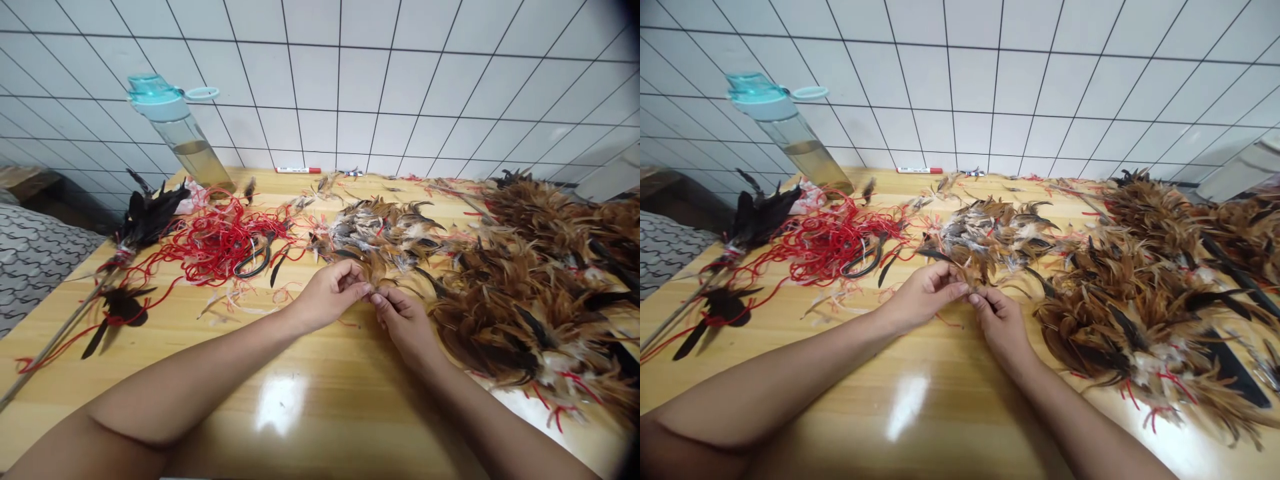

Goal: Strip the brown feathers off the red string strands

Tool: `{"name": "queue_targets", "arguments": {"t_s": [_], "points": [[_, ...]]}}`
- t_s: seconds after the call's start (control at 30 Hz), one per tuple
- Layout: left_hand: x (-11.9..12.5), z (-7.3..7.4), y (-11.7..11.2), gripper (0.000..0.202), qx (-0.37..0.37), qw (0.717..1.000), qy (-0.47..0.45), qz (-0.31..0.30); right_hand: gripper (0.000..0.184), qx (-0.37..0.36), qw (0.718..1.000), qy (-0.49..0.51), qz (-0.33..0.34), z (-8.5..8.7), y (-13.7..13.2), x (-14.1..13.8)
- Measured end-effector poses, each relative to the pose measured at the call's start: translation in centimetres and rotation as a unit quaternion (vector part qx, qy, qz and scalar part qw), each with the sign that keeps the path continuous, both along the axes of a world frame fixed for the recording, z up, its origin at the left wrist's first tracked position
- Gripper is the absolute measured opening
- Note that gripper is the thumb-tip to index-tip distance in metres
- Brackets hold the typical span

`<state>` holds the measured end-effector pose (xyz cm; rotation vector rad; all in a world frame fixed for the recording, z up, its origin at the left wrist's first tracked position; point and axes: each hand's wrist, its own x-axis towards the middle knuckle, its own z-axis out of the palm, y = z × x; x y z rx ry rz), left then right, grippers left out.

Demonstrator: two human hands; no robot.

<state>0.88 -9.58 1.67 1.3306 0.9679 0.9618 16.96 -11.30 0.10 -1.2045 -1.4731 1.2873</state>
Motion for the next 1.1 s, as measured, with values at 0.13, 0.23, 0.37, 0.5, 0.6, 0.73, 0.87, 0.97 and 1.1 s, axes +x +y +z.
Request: {"name": "queue_targets", "arguments": {"t_s": [0.13, 0.23, 0.37, 0.5, 0.6, 0.73, 0.87, 0.97, 1.1], "points": [[-0.6, 0.6, 0.3, 0.015, 0.052, 0.998, 0.044, 0.001, 0.031, 0.000, 1.000, -0.009, -0.005, -0.2, -0.1, 0.0], [-2.0, 1.0, 1.3, 0.011, 0.163, 0.974, 0.132, 0.081, 0.033, -0.020, 1.000, 0.003, -0.023, -0.2, 0.0, 0.1], [-3.6, 0.6, 2.6, 0.014, 0.330, 0.901, 0.264, 0.101, 0.035, -0.052, 0.997, 0.037, -0.049, -0.2, 0.3, 0.3], [-3.6, -0.5, 2.9, 0.023, 0.406, 0.848, 0.334, 0.062, 0.032, -0.058, 0.994, 0.060, -0.071, -0.3, 0.6, 0.6], [-3.3, -1.2, 3.2, 0.029, 0.454, 0.804, 0.382, 0.049, 0.030, -0.061, 0.993, 0.067, -0.074, -0.5, 0.7, 0.8], [-3.2, -1.9, 4.1, 0.028, 0.499, 0.742, 0.447, 0.002, 0.030, -0.071, 0.993, 0.065, -0.068, -0.7, 0.6, 0.8], [-3.5, -2.1, 4.5, 0.024, 0.490, 0.733, 0.471, -0.032, 0.030, -0.058, 0.995, 0.058, -0.064, -0.8, 0.6, 0.8], [-3.8, -1.9, 4.3, 0.023, 0.467, 0.791, 0.396, 0.014, 0.031, -0.051, 0.995, 0.051, -0.067, -0.7, 0.6, 0.8], [-3.9, -0.7, 3.7, 0.019, 0.376, 0.887, 0.257, 0.082, 0.033, -0.058, 0.995, 0.041, -0.074, -0.5, 0.5, 0.7]]}}
